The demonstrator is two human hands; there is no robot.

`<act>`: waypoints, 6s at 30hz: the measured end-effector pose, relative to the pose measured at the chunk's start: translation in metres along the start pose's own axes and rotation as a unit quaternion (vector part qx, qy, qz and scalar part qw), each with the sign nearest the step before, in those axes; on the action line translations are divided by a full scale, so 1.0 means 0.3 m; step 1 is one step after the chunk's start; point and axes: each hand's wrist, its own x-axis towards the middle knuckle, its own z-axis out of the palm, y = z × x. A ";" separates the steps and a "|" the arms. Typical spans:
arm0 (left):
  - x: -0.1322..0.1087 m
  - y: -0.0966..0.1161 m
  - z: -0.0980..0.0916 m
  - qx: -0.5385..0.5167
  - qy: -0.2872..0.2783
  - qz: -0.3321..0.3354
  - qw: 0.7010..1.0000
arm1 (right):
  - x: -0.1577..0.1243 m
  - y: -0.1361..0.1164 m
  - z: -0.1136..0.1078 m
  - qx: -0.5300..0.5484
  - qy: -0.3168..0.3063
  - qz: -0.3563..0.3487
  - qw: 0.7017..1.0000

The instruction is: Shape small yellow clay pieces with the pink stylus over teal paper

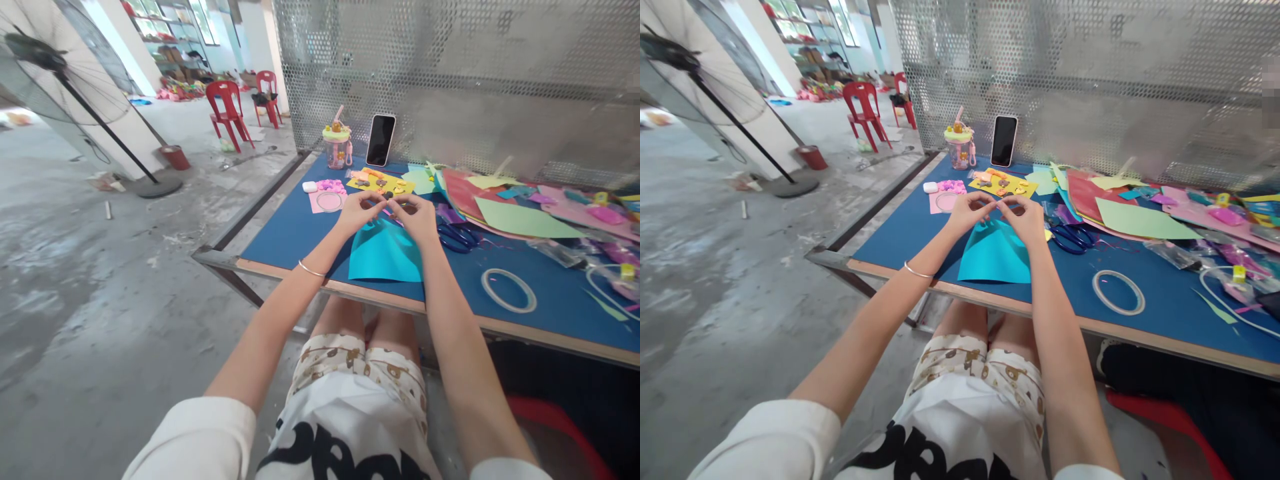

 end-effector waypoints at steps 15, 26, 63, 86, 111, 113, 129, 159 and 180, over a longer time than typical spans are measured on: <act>-0.004 0.004 0.002 0.030 0.005 0.017 0.999 | 0.002 -0.018 0.000 0.060 0.001 0.044 0.997; -0.018 0.026 -0.006 0.136 0.037 0.125 0.982 | 0.005 -0.017 -0.004 0.110 -0.003 0.087 0.990; -0.055 0.052 0.009 0.276 0.074 0.184 0.941 | -0.002 0.005 0.044 0.223 0.022 0.173 0.959; -0.052 0.043 0.011 0.316 0.101 0.228 0.915 | -0.001 -0.001 0.043 0.199 0.005 0.157 0.967; -0.045 0.041 0.007 0.292 0.078 0.205 0.931 | 0.002 0.009 0.032 0.205 -0.016 0.169 0.964; -0.044 0.041 0.007 0.293 0.078 0.204 0.931 | 0.001 0.009 0.032 0.202 -0.017 0.166 0.965; -0.037 0.035 0.009 0.227 0.090 0.153 0.957 | 0.001 0.003 0.031 0.231 0.007 0.186 0.955; -0.016 -0.002 0.019 0.001 0.049 -0.042 0.998 | -0.003 0.010 0.047 0.107 0.063 0.090 0.988; -0.014 0.009 0.017 0.048 0.101 0.036 0.993 | 0.003 0.005 0.041 0.179 0.052 0.155 0.970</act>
